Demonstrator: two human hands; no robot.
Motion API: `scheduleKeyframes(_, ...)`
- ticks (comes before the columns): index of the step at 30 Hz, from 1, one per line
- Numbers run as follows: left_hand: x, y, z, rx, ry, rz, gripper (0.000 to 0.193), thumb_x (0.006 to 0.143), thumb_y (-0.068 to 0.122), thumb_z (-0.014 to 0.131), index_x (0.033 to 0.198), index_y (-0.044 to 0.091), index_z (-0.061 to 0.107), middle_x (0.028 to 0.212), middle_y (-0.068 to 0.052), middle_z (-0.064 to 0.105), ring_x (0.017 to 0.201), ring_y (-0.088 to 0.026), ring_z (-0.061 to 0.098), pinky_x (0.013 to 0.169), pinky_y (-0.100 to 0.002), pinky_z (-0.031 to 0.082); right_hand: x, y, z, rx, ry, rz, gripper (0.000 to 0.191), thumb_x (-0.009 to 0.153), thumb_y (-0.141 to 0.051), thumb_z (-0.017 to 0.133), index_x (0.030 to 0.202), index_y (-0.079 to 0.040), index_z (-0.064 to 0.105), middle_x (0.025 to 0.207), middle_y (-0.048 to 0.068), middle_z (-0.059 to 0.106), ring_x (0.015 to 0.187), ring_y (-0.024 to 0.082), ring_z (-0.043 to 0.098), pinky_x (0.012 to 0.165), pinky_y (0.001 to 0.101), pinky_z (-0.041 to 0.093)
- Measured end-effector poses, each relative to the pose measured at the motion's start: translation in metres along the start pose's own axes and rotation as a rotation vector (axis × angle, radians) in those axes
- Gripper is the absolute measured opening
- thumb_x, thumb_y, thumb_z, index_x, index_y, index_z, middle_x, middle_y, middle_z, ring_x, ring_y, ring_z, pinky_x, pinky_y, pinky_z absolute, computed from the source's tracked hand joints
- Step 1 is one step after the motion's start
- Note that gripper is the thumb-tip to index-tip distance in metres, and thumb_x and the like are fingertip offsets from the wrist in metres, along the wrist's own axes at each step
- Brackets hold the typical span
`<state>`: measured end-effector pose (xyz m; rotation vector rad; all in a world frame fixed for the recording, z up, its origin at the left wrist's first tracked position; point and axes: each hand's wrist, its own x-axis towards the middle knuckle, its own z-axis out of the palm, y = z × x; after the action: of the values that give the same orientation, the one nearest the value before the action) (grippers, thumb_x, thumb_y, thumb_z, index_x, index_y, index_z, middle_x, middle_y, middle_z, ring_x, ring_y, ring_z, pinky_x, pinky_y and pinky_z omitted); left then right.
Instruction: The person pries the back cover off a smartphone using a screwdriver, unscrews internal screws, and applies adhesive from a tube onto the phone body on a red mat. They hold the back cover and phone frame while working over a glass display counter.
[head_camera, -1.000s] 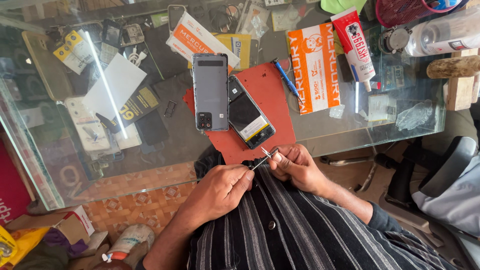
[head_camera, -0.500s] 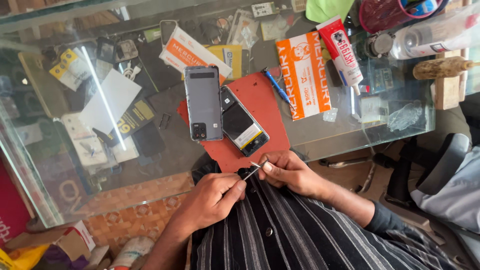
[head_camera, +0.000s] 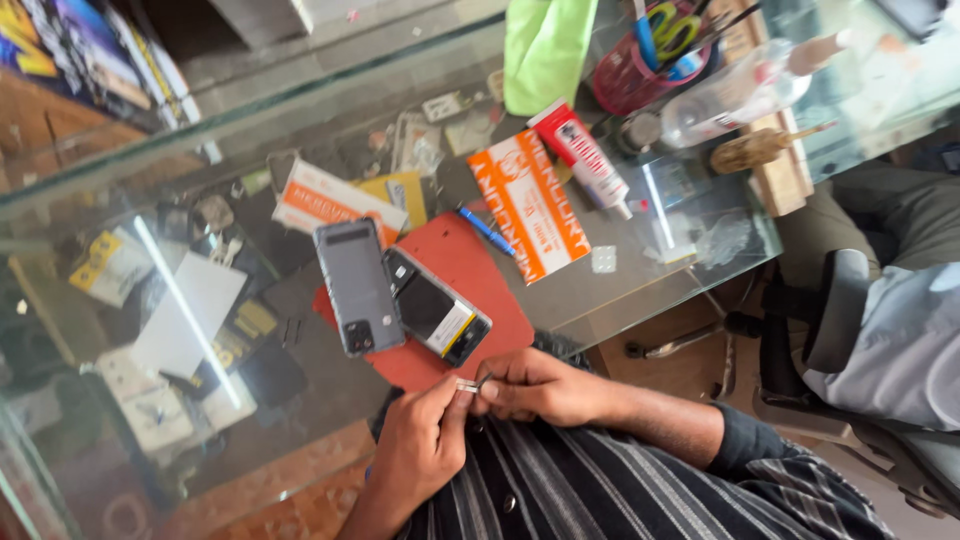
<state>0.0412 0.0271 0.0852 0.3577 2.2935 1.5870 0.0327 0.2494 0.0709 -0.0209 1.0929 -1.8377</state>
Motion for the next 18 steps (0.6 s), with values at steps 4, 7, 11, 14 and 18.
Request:
scheduleKeyframes(4, -0.011, -0.004, 0.013, -0.011, -0.022, -0.019, 0.015, 0.097, 0.011, 0.058, 0.085, 0.005, 0.062, 0.069, -0.014, 0.069, 0.063, -0.036, 0.071, 0.052, -0.043, 0.051, -0.013, 0.016, 0.000, 0.080, 0.025, -0.032, 0.030, 0.113, -0.023, 0.052, 0.102, 0.001, 0.065, 0.073, -0.004, 0.047, 0.061, 0.004, 0.036, 0.056, 0.0220, 0.029)
scheduleKeyframes(7, -0.018, -0.008, 0.023, -0.010, -0.028, 0.003, 0.013, 0.097, 0.012, 0.057, 0.088, 0.004, 0.063, 0.068, -0.012, 0.070, 0.063, -0.034, 0.072, 0.053, -0.041, 0.053, -0.019, 0.031, 0.001, 0.186, 0.080, 0.012, 0.027, 0.109, -0.022, 0.052, 0.100, 0.000, 0.065, 0.074, -0.005, 0.048, 0.057, 0.005, 0.035, 0.052, 0.0234, 0.027)
scheduleKeyframes(11, -0.021, -0.014, 0.030, 0.031, -0.079, -0.025, 0.018, 0.098, 0.014, 0.057, 0.085, 0.004, 0.062, 0.066, -0.013, 0.068, 0.065, -0.037, 0.071, 0.055, -0.043, 0.052, -0.025, 0.046, 0.001, 0.351, 0.049, 0.011, 0.024, 0.108, -0.020, 0.054, 0.102, 0.000, 0.066, 0.069, -0.006, 0.043, 0.054, 0.004, 0.031, 0.050, 0.0233, 0.022)
scheduleKeyframes(14, -0.020, -0.017, 0.036, 0.024, -0.097, -0.047, 0.020, 0.099, 0.015, 0.056, 0.084, 0.004, 0.062, 0.067, -0.013, 0.068, 0.066, -0.036, 0.070, 0.057, -0.044, 0.052, -0.026, 0.054, -0.001, 0.413, 0.089, -0.014, 0.024, 0.109, -0.017, 0.055, 0.099, 0.002, 0.065, 0.065, -0.006, 0.041, 0.052, 0.005, 0.030, 0.049, 0.0243, 0.021)
scheduleKeyframes(18, -0.018, -0.018, 0.040, 0.120, 0.091, 0.166, 0.015, 0.099, 0.013, 0.055, 0.094, 0.004, 0.066, 0.078, -0.016, 0.069, 0.071, -0.038, 0.068, 0.060, -0.044, 0.053, -0.019, 0.061, -0.005, 0.417, 0.116, -0.085, 0.019, 0.101, -0.012, 0.057, 0.096, 0.004, 0.065, 0.063, -0.001, 0.042, 0.051, 0.010, 0.030, 0.047, 0.0282, 0.021)
